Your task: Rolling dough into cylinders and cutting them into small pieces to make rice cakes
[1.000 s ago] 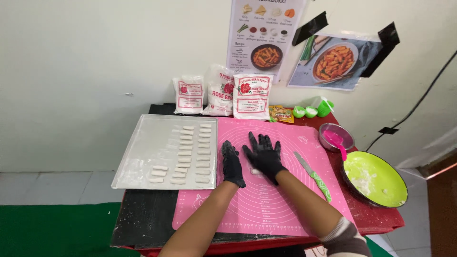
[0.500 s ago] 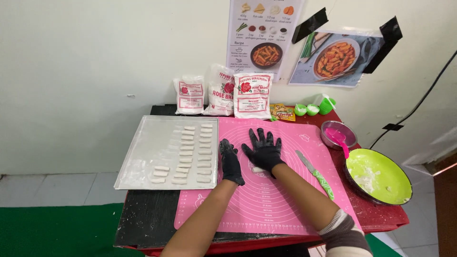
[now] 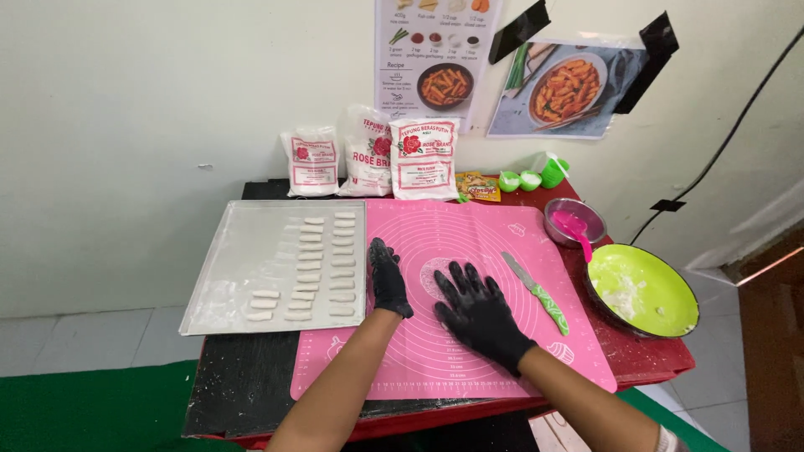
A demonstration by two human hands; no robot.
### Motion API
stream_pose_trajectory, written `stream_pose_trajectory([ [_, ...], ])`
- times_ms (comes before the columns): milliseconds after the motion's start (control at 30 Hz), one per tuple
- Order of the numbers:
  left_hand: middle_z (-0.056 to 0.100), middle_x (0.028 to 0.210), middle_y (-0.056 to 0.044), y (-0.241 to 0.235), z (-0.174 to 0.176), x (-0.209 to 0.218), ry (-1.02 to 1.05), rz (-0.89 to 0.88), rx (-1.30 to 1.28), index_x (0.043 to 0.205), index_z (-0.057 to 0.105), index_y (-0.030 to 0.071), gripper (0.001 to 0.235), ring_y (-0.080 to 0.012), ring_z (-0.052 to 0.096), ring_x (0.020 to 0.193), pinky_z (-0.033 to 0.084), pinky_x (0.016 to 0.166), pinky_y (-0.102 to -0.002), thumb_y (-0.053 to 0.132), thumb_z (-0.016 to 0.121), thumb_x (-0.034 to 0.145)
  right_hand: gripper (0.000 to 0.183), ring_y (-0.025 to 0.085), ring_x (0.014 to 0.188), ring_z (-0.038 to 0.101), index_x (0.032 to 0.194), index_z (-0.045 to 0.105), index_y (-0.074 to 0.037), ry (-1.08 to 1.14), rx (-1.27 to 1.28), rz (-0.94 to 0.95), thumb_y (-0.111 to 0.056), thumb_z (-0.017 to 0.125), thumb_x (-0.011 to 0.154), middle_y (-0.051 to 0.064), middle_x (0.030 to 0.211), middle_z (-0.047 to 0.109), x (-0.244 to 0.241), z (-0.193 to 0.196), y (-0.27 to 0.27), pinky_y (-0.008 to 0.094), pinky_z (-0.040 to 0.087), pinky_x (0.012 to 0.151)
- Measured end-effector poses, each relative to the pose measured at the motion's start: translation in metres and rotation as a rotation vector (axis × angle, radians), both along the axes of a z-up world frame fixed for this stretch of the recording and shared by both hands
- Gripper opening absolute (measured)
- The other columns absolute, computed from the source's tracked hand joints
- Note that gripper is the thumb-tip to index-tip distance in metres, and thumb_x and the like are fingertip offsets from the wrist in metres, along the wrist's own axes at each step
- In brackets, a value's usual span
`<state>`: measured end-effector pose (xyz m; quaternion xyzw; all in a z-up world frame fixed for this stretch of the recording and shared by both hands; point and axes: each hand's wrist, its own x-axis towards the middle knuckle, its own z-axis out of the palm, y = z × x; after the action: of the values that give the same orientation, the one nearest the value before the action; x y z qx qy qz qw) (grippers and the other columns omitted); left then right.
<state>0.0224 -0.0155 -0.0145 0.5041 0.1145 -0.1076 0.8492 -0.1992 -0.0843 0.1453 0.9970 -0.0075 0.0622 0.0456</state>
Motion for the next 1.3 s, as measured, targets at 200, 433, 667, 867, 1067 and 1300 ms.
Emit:
stream_pose_trajectory([
  [200, 0.058, 0.144, -0.015, 0.004, 0.012, -0.012, -0.064, -0.005, 0.052, 0.153, 0.049, 0.025, 0.07, -0.0348, 0.06, 0.127, 0.045, 0.112, -0.047, 0.071, 0.041, 0.101, 0.065, 0.039, 0.151, 0.03, 0.164, 0.024, -0.032, 0.114, 0.037, -0.085, -0.053, 0.039, 0.104, 0.013, 0.165, 0.03, -0.019, 0.014, 0.011, 0.068, 0.032, 0.112],
  [433, 0.069, 0.13, -0.011, 0.019, 0.055, -0.032, -0.159, -0.071, 0.415, 0.145, 0.057, 0.019, 0.052, -0.0268, 0.066, 0.12, 0.051, 0.108, -0.047, 0.05, 0.045, 0.106, 0.072, 0.032, 0.156, 0.023, 0.165, 0.016, -0.038, 0.243, 0.11, -0.193, -0.069, 0.03, 0.101, 0.011, 0.166, 0.032, 0.031, 0.003, 0.003, 0.068, 0.015, 0.12],
  [667, 0.073, 0.123, -0.011, 0.017, 0.055, -0.023, -0.085, -0.114, 0.377, 0.135, 0.066, 0.016, 0.075, -0.0291, 0.065, 0.123, 0.047, 0.108, -0.043, 0.071, 0.027, 0.102, 0.081, 0.033, 0.16, 0.009, 0.167, 0.006, -0.034, 0.249, 0.199, -0.327, -0.074, 0.025, 0.099, 0.016, 0.172, 0.018, 0.102, 0.012, 0.005, 0.068, 0.006, 0.122],
  [867, 0.072, 0.128, 0.001, 0.014, 0.055, -0.024, 0.065, -0.141, 0.259, 0.137, 0.065, 0.032, 0.077, -0.0184, 0.061, 0.128, 0.043, 0.111, -0.035, 0.085, 0.028, 0.094, 0.078, 0.031, 0.161, 0.008, 0.166, 0.005, -0.035, 0.296, 0.156, -0.349, -0.074, 0.02, 0.1, 0.013, 0.173, 0.014, 0.117, 0.013, 0.008, 0.066, 0.004, 0.123],
  [1067, 0.063, 0.131, -0.025, -0.004, -0.021, 0.024, -0.137, -0.038, 0.127, 0.15, 0.045, 0.011, 0.068, -0.0378, 0.066, 0.114, 0.053, 0.1, -0.048, 0.063, 0.038, 0.106, 0.074, 0.032, 0.16, 0.009, 0.166, 0.006, -0.034, 0.25, 0.156, -0.25, -0.065, 0.03, 0.104, 0.016, 0.172, 0.013, 0.091, 0.012, 0.008, 0.063, 0.014, 0.124],
  [1300, 0.054, 0.127, -0.014, 0.011, 0.02, -0.014, -0.091, -0.039, -0.029, 0.157, 0.039, 0.022, 0.067, -0.028, 0.057, 0.108, 0.049, 0.102, -0.041, 0.063, 0.039, 0.104, 0.071, 0.031, 0.159, 0.014, 0.165, 0.013, -0.033, 0.227, 0.073, -0.126, -0.062, 0.03, 0.103, 0.015, 0.17, 0.019, 0.032, 0.003, 0.01, 0.064, 0.021, 0.12],
])
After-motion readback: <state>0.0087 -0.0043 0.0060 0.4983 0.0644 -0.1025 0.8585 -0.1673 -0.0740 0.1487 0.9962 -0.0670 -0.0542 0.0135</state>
